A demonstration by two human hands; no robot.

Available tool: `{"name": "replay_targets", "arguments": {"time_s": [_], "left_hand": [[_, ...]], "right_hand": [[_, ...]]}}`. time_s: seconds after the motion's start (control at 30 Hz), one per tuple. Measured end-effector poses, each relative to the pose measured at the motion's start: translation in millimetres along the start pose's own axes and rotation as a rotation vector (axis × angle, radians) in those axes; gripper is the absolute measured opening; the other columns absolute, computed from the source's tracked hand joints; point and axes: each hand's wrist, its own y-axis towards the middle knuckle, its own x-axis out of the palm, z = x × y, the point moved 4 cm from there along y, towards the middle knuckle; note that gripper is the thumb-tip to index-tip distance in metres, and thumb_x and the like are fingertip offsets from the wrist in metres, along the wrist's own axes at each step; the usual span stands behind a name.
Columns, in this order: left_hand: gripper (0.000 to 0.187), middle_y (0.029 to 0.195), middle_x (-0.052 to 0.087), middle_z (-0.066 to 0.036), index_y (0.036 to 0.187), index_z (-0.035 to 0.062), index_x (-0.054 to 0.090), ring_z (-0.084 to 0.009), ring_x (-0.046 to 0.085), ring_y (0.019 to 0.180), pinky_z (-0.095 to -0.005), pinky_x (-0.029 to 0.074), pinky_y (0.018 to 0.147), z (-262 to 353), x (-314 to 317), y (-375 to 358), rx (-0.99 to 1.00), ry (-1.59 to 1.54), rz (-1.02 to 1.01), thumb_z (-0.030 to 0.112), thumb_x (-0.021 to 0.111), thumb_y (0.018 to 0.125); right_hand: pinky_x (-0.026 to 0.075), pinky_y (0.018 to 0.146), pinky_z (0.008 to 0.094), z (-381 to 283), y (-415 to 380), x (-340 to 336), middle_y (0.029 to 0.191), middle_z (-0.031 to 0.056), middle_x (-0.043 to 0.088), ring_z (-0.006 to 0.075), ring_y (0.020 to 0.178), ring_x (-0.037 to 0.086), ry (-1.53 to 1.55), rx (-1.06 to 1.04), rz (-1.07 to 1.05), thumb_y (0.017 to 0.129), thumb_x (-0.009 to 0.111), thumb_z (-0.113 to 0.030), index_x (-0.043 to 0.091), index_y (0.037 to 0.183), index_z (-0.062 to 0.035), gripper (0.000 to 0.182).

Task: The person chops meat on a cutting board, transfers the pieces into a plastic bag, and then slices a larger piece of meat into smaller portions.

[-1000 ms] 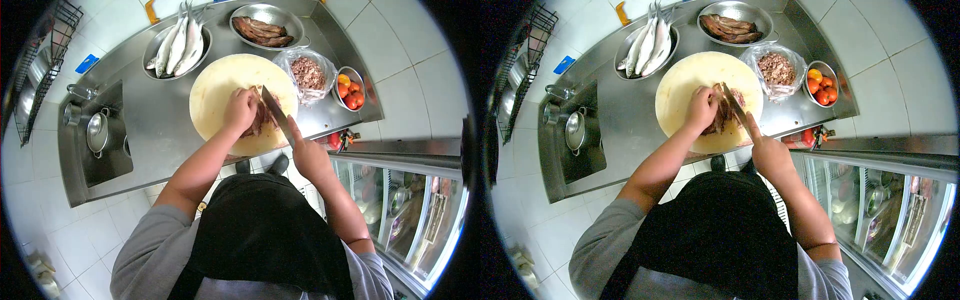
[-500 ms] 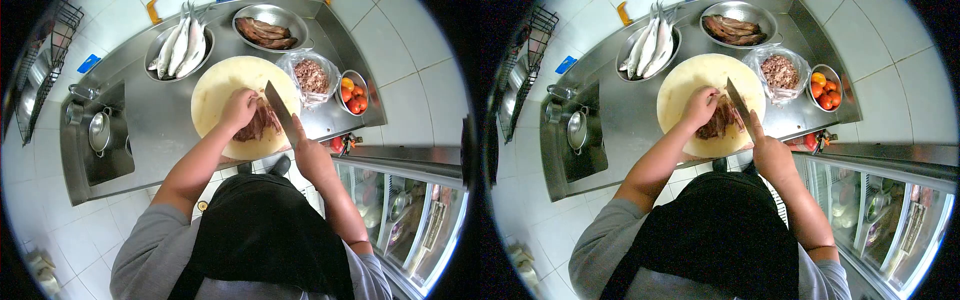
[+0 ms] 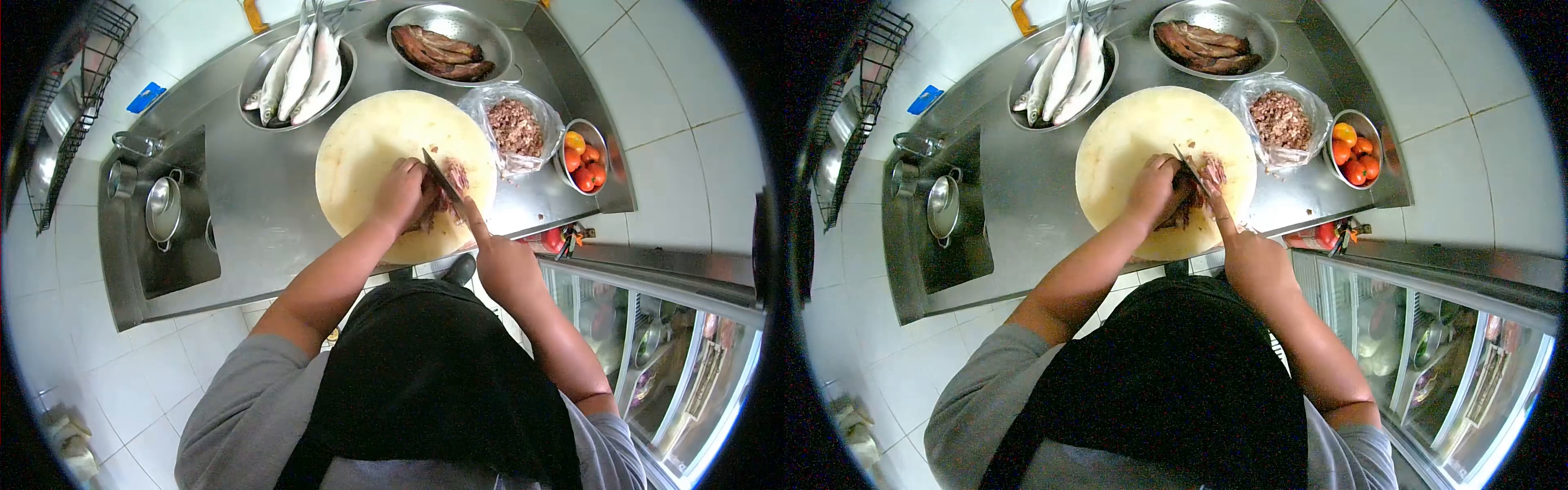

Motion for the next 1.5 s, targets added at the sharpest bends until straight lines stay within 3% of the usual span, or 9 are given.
{"name": "replay_targets", "arguments": {"time_s": [0.07,0.2,0.4,0.53,0.63,0.73,0.83,1.3,1.5], "left_hand": [[0.023,0.098,0.063,-0.015,0.093,0.0029,0.064,-0.0347,0.058,0.101,-0.0426,0.05,0.09,-1,3,-2,-0.01,0.004,-0.005,0.017,0.072,0.076],[0.023,0.1,0.063,-0.015,0.092,0.0031,0.064,-0.0344,0.058,0.101,-0.0423,0.05,0.091,-1,-2,1,-0.055,0.02,-0.077,0.017,0.072,0.076],[0.02,0.101,0.063,-0.016,0.091,0.001,0.063,-0.0358,0.058,0.101,-0.0435,0.049,0.091,5,-4,-2,-0.037,-0.017,0.025,0.013,0.07,0.077],[0.019,0.101,0.062,-0.017,0.092,0.0003,0.063,-0.0365,0.058,0.101,-0.0445,0.049,0.091,9,-8,0,-0.048,0.009,-0.026,0.011,0.069,0.078],[0.02,0.102,0.062,-0.017,0.094,0.0001,0.062,-0.037,0.058,0.101,-0.0452,0.049,0.089,9,-7,3,-0.073,-0.009,-0.074,0.011,0.069,0.079],[0.021,0.104,0.061,-0.018,0.095,-0.0001,0.062,-0.0375,0.058,0.101,-0.0461,0.05,0.088,14,-12,-2,-0.028,-0.031,0.025,0.011,0.069,0.079],[0.02,0.106,0.061,-0.018,0.099,-0.0003,0.062,-0.0375,0.058,0.101,-0.0459,0.049,0.088,15,-17,0,-0.129,-0.101,0.011,0.011,0.066,0.082],[0.013,0.106,0.06,-0.017,0.094,-0.0004,0.061,-0.0376,0.055,0.103,-0.0448,0.048,0.091,7,-3,-7,-0.119,-0.051,-0.01,0.007,0.059,0.083],[0.013,0.102,0.06,-0.017,0.094,-0.0002,0.06,-0.0381,0.055,0.1,-0.0463,0.048,0.089,13,-7,-5,-0.081,-0.009,-0.005,0.006,0.061,0.082]], "right_hand": [[0.058,0.066,0.0488,-2,10,2,0.086,0.0226,0.071,0.0372,0.075,0.072,-0.014,-0.018,0.011,0.088,0.048,-0.004,0.0,0.16,-0.013,0.087],[0.057,0.066,0.0499,-4,27,6,0.086,0.0234,0.071,0.0384,0.075,0.071,0.039,-0.035,0.074,0.089,0.047,-0.005,0.0,0.16,-0.0123,0.086],[0.056,0.068,0.0519,5,9,14,0.087,0.0262,0.07,0.0404,0.077,0.071,0.077,0.028,-0.086,0.089,0.045,-0.005,-0.004,0.159,-0.0133,0.086],[0.053,0.067,0.0537,3,23,40,0.082,0.0284,0.068,0.0439,0.073,0.068,0.124,0.009,0.074,0.088,0.044,-0.002,-0.003,0.159,-0.0146,0.086],[0.056,0.066,0.0512,5,7,37,0.086,0.0259,0.07,0.0397,0.074,0.07,0.088,0.028,-0.029,0.088,0.046,-0.005,-0.007,0.159,-0.014,0.089],[0.057,0.065,0.0494,12,6,47,0.086,0.0248,0.071,0.0376,0.073,0.071,0.107,0.055,-0.044,0.088,0.046,-0.004,-0.005,0.159,-0.0137,0.088],[0.057,0.065,0.0493,8,18,23,0.086,0.0237,0.071,0.0373,0.072,0.071,0.097,-0.004,0.11,0.088,0.047,-0.004,-0.001,0.16,-0.0132,0.087],[0.053,0.072,0.0537,2,-1,1,0.081,0.0285,0.068,0.0452,0.076,0.067,0.13,0.033,-0.037,0.09,0.046,-0.006,0.003,0.159,-0.0157,0.082],[0.052,0.072,0.0547,3,30,29,0.083,0.0289,0.068,0.046,0.077,0.067,0.207,-0.006,0.05,0.09,0.045,-0.005,0.0,0.159,-0.0116,0.083]]}}
